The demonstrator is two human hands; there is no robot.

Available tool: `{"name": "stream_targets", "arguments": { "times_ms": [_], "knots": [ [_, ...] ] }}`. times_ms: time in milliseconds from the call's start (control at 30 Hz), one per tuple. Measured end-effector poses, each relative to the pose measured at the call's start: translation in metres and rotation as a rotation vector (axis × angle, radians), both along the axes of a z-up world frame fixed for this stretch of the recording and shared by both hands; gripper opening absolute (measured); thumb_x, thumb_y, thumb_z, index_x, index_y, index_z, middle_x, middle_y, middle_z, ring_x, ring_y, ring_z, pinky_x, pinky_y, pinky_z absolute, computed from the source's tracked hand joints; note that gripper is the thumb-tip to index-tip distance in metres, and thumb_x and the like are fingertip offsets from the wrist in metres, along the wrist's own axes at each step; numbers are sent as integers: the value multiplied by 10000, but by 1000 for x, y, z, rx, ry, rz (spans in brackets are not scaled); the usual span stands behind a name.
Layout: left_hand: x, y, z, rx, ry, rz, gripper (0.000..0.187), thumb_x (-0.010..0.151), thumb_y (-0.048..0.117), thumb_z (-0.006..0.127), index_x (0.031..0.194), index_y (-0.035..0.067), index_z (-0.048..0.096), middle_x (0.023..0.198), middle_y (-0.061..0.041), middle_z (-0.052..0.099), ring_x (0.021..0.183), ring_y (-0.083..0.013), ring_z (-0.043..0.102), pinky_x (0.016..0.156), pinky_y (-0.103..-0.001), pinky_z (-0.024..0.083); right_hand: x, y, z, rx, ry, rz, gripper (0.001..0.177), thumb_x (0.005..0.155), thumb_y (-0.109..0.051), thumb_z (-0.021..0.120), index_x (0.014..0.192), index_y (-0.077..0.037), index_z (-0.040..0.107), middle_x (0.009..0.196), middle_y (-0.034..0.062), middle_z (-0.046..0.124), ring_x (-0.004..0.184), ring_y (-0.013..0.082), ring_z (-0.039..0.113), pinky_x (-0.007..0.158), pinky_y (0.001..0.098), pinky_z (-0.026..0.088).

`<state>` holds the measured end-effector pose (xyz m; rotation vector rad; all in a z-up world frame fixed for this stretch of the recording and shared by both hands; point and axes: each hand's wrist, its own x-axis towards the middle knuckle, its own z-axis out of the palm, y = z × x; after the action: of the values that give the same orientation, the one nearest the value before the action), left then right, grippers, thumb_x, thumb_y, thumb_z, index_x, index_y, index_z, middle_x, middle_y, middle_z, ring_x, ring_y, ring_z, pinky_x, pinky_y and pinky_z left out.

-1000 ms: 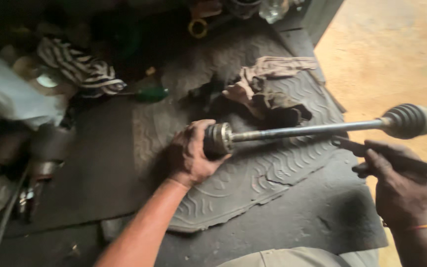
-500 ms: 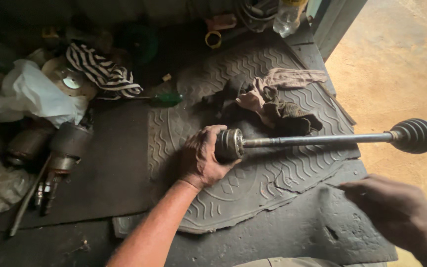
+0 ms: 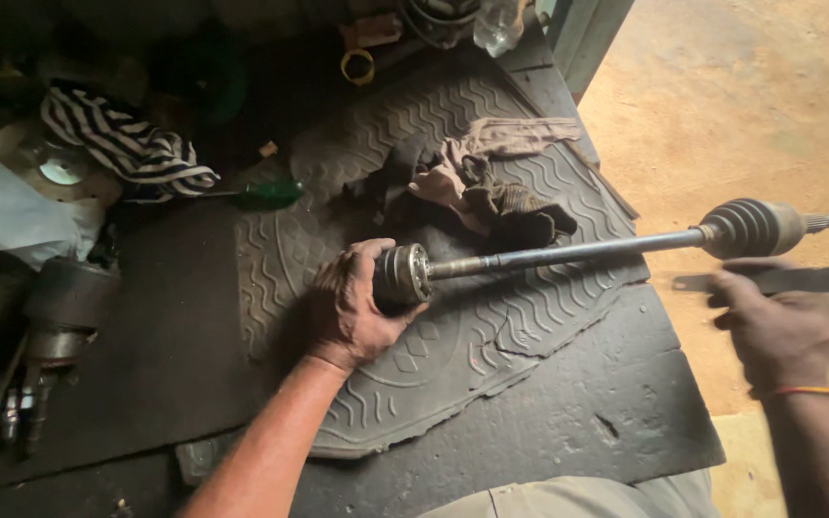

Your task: The person cleans a metal rod with a rubber boot using a rag and a flat metal tool. They repeatedly wipe the rod and use the tool to scrape or pry at the boot's edge, then wipe again. The rod is held and rotated during the process.

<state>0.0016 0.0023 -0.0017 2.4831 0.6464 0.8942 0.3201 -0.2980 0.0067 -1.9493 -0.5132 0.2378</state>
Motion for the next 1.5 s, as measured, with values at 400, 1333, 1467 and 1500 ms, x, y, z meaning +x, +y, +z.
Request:
{"name": "stream_targets", "arguments": {
  "times_ms": [400, 1333, 1467, 1500],
  "knots": [
    [-2, 0, -1, -6, -54, 13, 775, 655, 354, 941, 1278, 112, 549, 1204, -130, 675, 1096, -367, 652, 928, -488, 504, -35, 24, 18, -245, 245, 70, 177, 968, -130, 678, 1010, 26, 749, 822, 142, 723, 663, 221, 630, 603, 347, 485],
    [-2, -1, 5, -46, -51, 21, 791, 639, 352, 940, 1279, 119, 538, 1203, -122, 677, 1096, -361, 655, 924, -482, 490, -81, 196, 87, -222, -546, 635, 132, 871, -204, 702, 940, -109, 763, 931, 105, 731, 801, 300, 709, 699, 424, 548],
    [0, 0, 3, -60, -48, 0, 777, 635, 330, 934, 1282, 131, 552, 1191, -122, 688, 1083, -358, 661, 925, -482, 504, -91, 247, 82, -142, -990, 719, 375, 905, -402, 734, 1100, -84, 761, 925, 144, 694, 847, 361, 688, 722, 440, 545],
    [0, 0, 2, -69, -41, -1, 767, 641, 328, 934, 1281, 137, 558, 1182, -121, 692, 1074, -357, 662, 929, -480, 510, -94, 257, 79, -156, -1022, 770, 329, 872, -363, 714, 1068, -104, 763, 896, 125, 701, 833, 347, 695, 714, 444, 541]
  ]
}}
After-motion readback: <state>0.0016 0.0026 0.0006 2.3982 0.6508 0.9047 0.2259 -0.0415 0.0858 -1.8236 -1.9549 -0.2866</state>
